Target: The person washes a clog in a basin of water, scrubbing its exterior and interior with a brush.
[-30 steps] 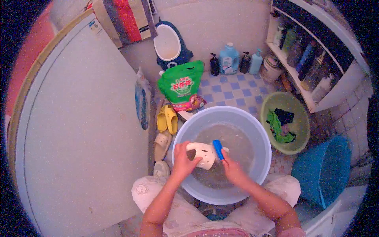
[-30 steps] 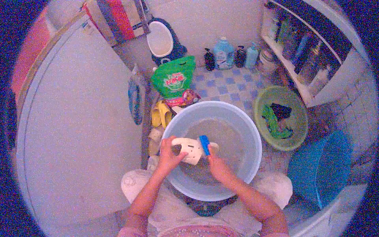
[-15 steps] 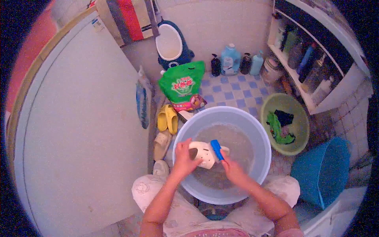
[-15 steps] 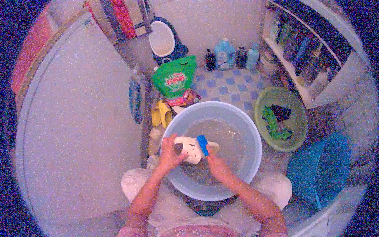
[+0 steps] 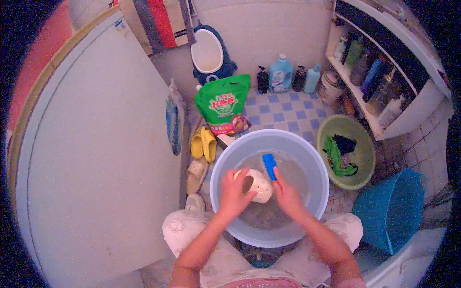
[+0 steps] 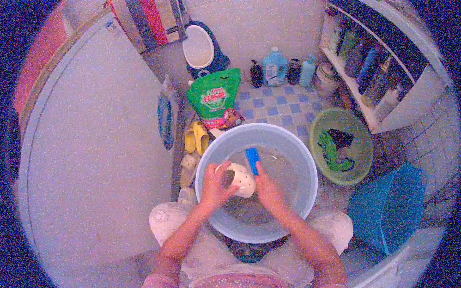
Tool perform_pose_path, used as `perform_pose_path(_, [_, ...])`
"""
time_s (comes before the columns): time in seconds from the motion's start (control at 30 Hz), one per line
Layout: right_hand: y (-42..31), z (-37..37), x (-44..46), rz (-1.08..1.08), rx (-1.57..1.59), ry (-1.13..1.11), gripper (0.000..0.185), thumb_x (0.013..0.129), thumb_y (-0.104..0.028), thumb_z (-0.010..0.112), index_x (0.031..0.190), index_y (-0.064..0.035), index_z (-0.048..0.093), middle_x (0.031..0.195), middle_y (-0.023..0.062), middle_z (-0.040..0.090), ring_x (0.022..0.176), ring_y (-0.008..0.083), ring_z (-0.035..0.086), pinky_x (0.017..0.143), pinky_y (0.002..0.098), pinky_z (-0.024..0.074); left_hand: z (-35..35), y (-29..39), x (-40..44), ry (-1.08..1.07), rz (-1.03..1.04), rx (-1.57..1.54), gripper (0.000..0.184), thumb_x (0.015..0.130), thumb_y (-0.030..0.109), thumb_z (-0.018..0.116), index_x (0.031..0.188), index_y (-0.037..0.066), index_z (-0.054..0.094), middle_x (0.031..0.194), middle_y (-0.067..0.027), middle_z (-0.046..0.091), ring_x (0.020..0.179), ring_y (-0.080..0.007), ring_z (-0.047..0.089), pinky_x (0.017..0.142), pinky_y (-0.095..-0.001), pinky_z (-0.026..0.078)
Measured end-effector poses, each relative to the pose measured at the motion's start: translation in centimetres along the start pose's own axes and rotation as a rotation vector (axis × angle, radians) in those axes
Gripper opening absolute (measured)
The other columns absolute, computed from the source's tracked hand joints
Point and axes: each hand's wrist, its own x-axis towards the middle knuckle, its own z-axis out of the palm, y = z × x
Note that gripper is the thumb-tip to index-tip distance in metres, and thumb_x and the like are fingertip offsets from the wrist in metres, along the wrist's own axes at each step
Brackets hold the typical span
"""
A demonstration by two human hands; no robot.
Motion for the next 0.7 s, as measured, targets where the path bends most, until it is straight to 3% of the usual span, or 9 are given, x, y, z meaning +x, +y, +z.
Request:
perform_pose_path(0.13, [1.4,-0.6,-0.6,-0.214,-0.071,0.043,0.050,0.093,-0.022,0.043,0.141,-0.0154,0.029,0.098,0.0244,0.061,0.079,0.0447,0.060,0.074,0.0505,0.0469,0.8,-1.3,-0.2,0.102,-0.025,-0.017,0.080,0.059,0.016,0.081,0.128,0.007,0.042,0.114,-0.0214,0.043,0.106,-0.0396,0.045,0.093,-0.0442,0.038])
perform_pose_path(0.2, [0.2,-0.4,-2.6,-0.477,-0.255,-0.019,0.051,0.093,-0.021,0.043,0.141,-0.0144,0.028,0.100,0.0249,0.061,0.081,0.0447,0.060,0.074,0.0510,0.0468,0.5,-1.8,-0.2,0.100,-0.087,-0.050,0.081,0.060,0.016,0.081,0.129,0.005,0.040,0.115,-0.0230,0.042,0.106,-0.0406,0.045,0.093,-0.0454,0.038])
perform_pose_path(0.23, [-0.4,0.0,-3.0,-0.477,-0.259,-0.021,0.051,0.093,-0.021,0.043,0.141,-0.0144,0.028,0.100,0.0249,0.061,0.081,0.0447,0.060,0.074,0.0510,0.0468,0.2,-1.8,-0.3,0.102,-0.088,-0.054,0.081,0.060,0.016,0.081,0.129,0.005,0.040,0.115,-0.0230,0.042,0.106,-0.0406,0.045,0.093,-0.0454,0.038])
perform_pose_path(0.3, [-0.8,0.4,-3.5,-0.249,-0.170,-0.142,0.050,0.094,-0.022,0.042,0.141,-0.0148,0.028,0.101,0.0247,0.061,0.081,0.0436,0.060,0.073,0.0503,0.0475,0.0,-0.6,-0.4,-0.022,-0.066,-0.002,0.082,0.060,0.014,0.080,0.129,0.004,0.039,0.114,-0.0233,0.042,0.106,-0.0410,0.045,0.093,-0.0453,0.038])
perform_pose_path(0.4, [-0.4,-0.4,-1.3,-0.161,-0.088,-0.079,0.051,0.094,-0.021,0.041,0.142,-0.0147,0.026,0.102,0.0259,0.060,0.081,0.0436,0.061,0.073,0.0511,0.0476,0.7,1.3,-0.1,-0.020,-0.043,0.009,0.084,0.059,0.014,0.080,0.130,0.004,0.037,0.112,-0.0238,0.042,0.106,-0.0411,0.044,0.093,-0.0453,0.038])
perform_pose_path(0.53, [-1.3,-0.1,-2.5,-0.209,-0.327,-0.150,0.053,0.094,-0.020,0.040,0.143,-0.0130,0.021,0.099,0.0272,0.060,0.082,0.0444,0.060,0.073,0.0527,0.0468,1.5,-0.4,0.0,0.051,-0.026,-0.012,0.084,0.058,0.012,0.080,0.130,0.003,0.037,0.112,-0.0240,0.042,0.107,-0.0411,0.044,0.093,-0.0451,0.038])
perform_pose_path(0.63, [-1.0,1.7,-5.0,-0.158,-0.229,-0.261,0.053,0.091,-0.013,0.046,0.141,-0.0093,0.029,0.095,0.0271,0.060,0.082,0.0454,0.059,0.081,0.0504,0.0433,2.0,-1.8,0.1,0.074,-0.111,-0.037,0.083,0.058,0.011,0.080,0.129,0.001,0.037,0.113,-0.0243,0.041,0.108,-0.0412,0.043,0.093,-0.0444,0.038])
perform_pose_path(0.7, [-0.7,2.0,-5.5,-0.300,-0.052,-0.105,0.054,0.091,-0.013,0.045,0.142,-0.0108,0.027,0.094,0.0270,0.060,0.081,0.0457,0.058,0.077,0.0503,0.0442,1.5,-1.3,-0.1,0.016,-0.119,0.012,0.084,0.058,0.011,0.081,0.128,0.000,0.036,0.115,-0.0242,0.040,0.108,-0.0413,0.043,0.093,-0.0437,0.038])
